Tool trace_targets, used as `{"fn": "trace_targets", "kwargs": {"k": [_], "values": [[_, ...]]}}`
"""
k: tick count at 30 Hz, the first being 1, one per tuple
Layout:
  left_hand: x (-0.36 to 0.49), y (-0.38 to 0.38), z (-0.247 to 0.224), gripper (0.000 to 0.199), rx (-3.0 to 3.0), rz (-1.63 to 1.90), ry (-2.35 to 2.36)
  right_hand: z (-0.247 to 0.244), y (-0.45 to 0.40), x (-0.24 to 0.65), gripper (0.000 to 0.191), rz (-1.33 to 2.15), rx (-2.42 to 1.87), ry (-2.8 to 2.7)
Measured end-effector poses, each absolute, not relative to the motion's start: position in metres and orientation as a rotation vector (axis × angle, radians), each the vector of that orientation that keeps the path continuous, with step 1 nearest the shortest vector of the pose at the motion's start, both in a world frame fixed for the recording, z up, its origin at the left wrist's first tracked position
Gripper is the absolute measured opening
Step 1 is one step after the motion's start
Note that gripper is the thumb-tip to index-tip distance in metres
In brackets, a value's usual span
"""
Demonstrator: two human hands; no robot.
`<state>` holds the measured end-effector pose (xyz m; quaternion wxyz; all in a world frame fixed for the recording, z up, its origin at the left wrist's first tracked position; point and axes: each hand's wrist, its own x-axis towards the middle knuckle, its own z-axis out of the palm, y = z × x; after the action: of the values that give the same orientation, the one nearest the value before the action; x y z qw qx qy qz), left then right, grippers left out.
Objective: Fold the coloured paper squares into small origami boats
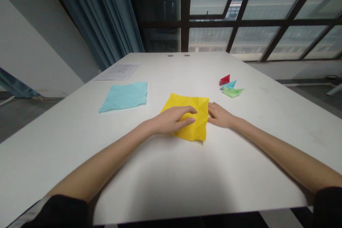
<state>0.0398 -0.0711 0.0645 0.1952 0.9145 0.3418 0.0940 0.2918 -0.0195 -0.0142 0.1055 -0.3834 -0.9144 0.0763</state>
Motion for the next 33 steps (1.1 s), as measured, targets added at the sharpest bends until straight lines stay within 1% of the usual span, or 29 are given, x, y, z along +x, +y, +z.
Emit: {"fn": "trace_targets", "kwargs": {"k": [3,6,8,10,13,16,20,23,26,28,33], "values": [[0.017,-0.050,0.057,0.038,2.655,0.068,1.040,-0.013,-0.020,0.291,0.039,0.273,-1.076,-2.607],[0.001,-0.035,0.041,0.051,2.718,-0.105,1.192,-0.013,-0.018,0.292,0.042,0.346,-1.114,-2.421],[-0.001,-0.030,0.028,0.061,2.737,-0.117,1.253,-0.014,-0.014,0.294,0.047,0.388,-1.151,-2.334],[0.002,-0.029,0.017,0.066,2.757,-0.085,1.321,-0.017,-0.010,0.296,0.049,0.390,-1.189,-2.324],[0.010,-0.032,0.006,0.069,2.771,-0.024,1.421,-0.024,-0.003,0.300,0.045,0.254,-1.293,-2.350],[0.013,-0.032,0.002,0.065,2.765,0.009,1.451,-0.033,0.003,0.307,0.049,0.122,-1.354,-2.314],[0.004,-0.023,-0.004,0.056,2.711,0.094,1.535,-0.040,0.008,0.314,0.046,0.129,-1.352,-2.290],[-0.003,-0.015,-0.010,0.061,2.580,0.205,1.764,-0.041,0.009,0.316,0.043,0.159,-1.343,-2.289],[-0.006,-0.010,-0.014,0.064,2.520,0.256,1.860,-0.039,0.007,0.315,0.039,0.191,-1.326,-2.268],[-0.006,-0.009,-0.016,0.059,2.536,0.312,1.853,-0.037,0.006,0.313,0.036,0.225,-1.305,-2.235],[-0.006,-0.005,-0.018,0.037,2.467,0.534,1.741,-0.030,0.001,0.311,0.026,0.418,-1.342,-2.156]]}}
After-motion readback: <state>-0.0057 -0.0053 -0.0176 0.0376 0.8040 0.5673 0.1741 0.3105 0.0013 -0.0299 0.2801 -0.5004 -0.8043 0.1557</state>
